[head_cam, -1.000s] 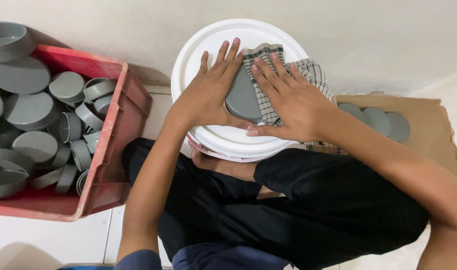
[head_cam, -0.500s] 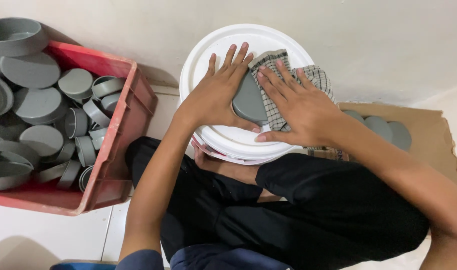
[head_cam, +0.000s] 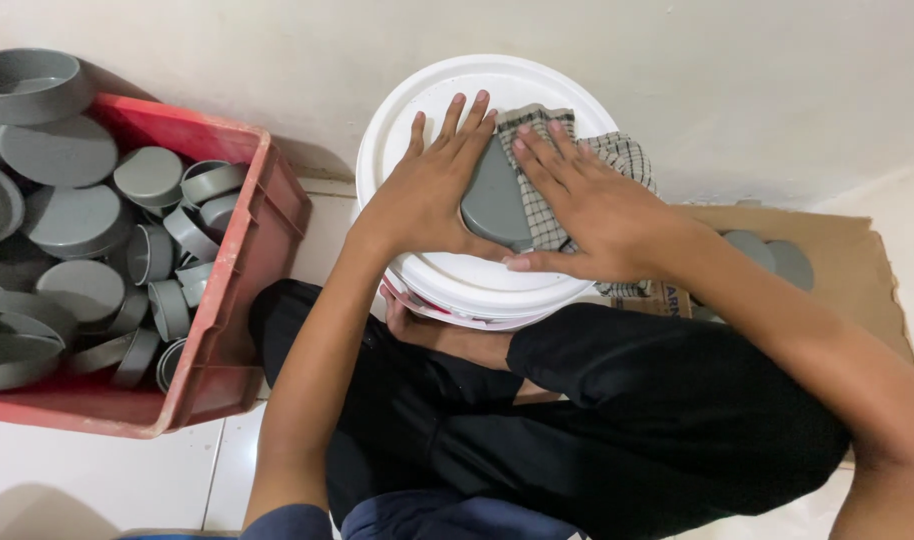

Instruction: Cleaning plastic components with a cloth and sorting them into a box

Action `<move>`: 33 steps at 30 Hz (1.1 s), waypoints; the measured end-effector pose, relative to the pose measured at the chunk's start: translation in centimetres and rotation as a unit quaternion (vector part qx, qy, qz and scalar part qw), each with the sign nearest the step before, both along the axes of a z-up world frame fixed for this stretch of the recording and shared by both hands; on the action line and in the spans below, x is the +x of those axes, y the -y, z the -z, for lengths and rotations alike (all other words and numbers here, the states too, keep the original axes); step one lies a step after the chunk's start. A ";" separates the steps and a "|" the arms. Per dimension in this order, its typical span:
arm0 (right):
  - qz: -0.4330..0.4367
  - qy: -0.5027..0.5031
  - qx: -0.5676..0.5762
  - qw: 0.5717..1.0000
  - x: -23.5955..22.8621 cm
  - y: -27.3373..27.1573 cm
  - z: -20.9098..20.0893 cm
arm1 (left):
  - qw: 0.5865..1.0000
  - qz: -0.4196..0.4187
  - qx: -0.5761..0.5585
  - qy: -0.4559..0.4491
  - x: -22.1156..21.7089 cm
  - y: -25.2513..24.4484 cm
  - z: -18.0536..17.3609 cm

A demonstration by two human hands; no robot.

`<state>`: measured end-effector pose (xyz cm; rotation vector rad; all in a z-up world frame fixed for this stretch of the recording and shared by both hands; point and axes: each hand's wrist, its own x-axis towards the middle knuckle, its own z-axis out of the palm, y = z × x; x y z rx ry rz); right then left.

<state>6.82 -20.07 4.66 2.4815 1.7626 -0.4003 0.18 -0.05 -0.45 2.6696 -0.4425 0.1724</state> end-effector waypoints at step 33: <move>0.011 -0.033 0.100 0.994 2.1 0.0 3.5 | 0.993 -0.047 0.105 0.014 -2.6 -2.2 0.3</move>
